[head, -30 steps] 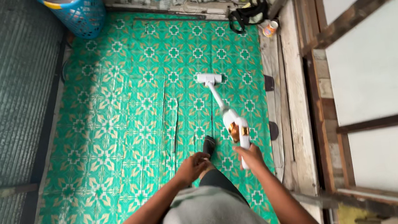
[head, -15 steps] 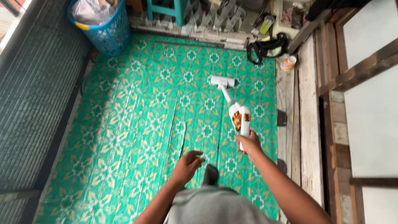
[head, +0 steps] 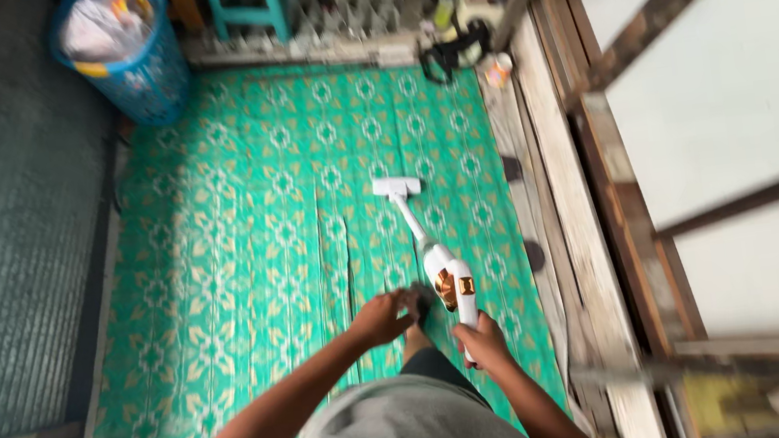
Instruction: The person vacuums a green patterned floor using a white cordless stick vacuum. They move the vacuum head back and forth across the floor in a small, cluttered room.
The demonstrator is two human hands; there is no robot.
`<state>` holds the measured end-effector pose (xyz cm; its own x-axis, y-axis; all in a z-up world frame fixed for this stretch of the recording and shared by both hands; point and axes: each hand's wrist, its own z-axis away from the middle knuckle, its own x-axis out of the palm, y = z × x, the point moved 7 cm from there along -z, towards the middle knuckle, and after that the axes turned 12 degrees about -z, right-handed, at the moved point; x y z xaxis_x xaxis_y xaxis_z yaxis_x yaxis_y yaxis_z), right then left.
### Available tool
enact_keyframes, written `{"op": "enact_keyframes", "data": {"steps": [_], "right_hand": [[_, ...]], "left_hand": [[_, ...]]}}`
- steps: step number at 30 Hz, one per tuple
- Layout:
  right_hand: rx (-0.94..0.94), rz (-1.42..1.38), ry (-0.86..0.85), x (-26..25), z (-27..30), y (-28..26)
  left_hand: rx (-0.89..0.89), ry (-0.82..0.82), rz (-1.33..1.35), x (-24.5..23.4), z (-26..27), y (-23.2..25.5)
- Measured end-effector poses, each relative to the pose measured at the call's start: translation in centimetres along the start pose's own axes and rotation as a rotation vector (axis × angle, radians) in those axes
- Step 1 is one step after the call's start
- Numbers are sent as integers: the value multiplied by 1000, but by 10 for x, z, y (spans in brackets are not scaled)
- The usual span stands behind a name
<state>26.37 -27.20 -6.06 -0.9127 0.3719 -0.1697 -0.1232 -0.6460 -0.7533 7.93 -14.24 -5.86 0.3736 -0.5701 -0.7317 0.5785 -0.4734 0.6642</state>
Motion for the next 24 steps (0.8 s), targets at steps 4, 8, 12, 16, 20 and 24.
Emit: {"op": "enact_keyframes", "data": {"steps": [4,8,12,16,20,24], "right_hand": [[-60,-37,19,2,82,65],[-55,-65,42,2,139,117],[-93,33,93,-5,189,155],[-20,-29,89,-11,250,186],[5,-34,90,-29,312,245],[12,-56,131,-48,373,317]], "left_hand": [[14,-147,-256,42,40,31],[178,-59,-266,65,71,71],[184,-116,-233,120,94,82],[240,-80,-334,166,123,104],[269,-218,-418,203,178,139],[347,-273,-462,260,248,176]]}}
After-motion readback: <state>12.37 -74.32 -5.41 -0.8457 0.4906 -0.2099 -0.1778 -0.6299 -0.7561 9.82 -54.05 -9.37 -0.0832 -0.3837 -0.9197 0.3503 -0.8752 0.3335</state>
